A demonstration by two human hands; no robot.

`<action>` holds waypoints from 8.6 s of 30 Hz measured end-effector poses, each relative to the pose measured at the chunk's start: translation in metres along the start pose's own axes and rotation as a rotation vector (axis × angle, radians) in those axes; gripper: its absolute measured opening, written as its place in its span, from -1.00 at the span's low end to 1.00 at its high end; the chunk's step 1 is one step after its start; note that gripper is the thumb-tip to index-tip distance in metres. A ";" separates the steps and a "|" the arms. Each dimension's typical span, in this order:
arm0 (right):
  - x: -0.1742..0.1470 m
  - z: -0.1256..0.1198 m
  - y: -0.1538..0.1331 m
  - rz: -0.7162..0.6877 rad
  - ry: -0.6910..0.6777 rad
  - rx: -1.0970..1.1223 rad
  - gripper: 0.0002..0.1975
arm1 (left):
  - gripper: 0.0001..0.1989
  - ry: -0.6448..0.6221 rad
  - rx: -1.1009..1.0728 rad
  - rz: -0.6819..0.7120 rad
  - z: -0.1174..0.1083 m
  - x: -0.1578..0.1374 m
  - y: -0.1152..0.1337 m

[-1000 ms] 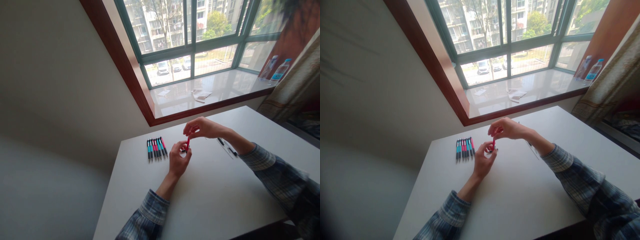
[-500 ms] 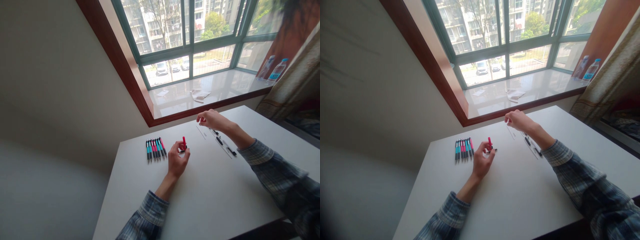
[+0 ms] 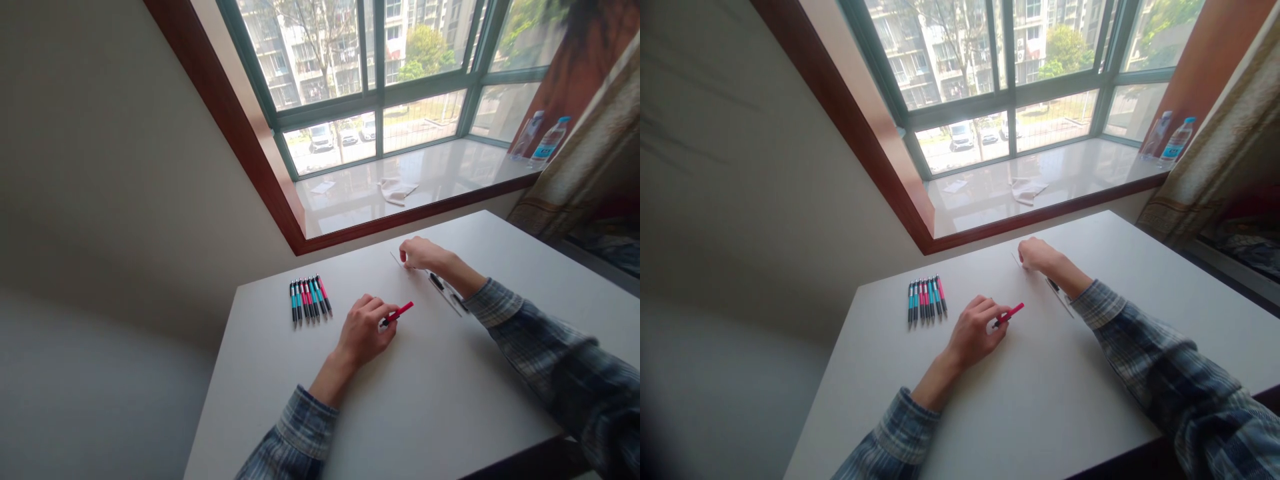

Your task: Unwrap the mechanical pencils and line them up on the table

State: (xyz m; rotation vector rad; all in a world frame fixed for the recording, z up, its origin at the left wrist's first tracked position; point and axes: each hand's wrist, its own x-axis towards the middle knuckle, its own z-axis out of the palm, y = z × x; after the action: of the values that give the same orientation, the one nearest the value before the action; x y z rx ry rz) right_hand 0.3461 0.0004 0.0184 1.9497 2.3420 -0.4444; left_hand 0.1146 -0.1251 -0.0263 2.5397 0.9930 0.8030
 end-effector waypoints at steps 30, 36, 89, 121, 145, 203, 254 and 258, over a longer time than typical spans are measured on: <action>-0.023 -0.015 -0.041 -0.486 -0.312 0.929 -0.62 | -0.85 0.425 -0.222 -0.332 -0.013 0.002 -0.016; -0.021 -0.007 -0.047 -0.528 -0.353 0.962 -0.61 | -0.83 0.450 -0.340 -0.361 -0.012 0.005 -0.014; -0.026 -0.032 -0.029 -0.558 -0.004 0.507 -0.76 | -0.77 0.623 -0.395 -0.566 -0.009 0.003 -0.029; -0.025 -0.011 -0.048 -0.667 -0.039 0.515 -0.82 | -0.77 0.644 -0.538 -0.517 -0.009 0.010 -0.023; -0.026 -0.024 -0.034 -0.572 0.004 0.623 -0.71 | -0.79 0.137 0.233 -0.138 -0.004 -0.004 -0.028; -0.033 -0.033 -0.050 -0.679 0.111 1.081 -0.67 | -0.70 0.410 -0.787 -0.476 0.001 0.004 -0.031; -0.026 -0.035 -0.032 -0.578 0.263 1.089 -0.70 | -0.76 0.519 -0.548 -0.501 0.005 0.000 -0.033; -0.034 -0.038 -0.044 -0.629 0.267 1.222 -0.69 | -0.76 0.458 -0.596 -0.491 0.007 0.001 -0.034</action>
State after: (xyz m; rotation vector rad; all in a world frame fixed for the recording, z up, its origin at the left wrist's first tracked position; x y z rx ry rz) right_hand 0.3147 -0.0289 0.0705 1.3913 3.1972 -2.1832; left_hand 0.1009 -0.1005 -0.0470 1.5569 1.2100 1.3070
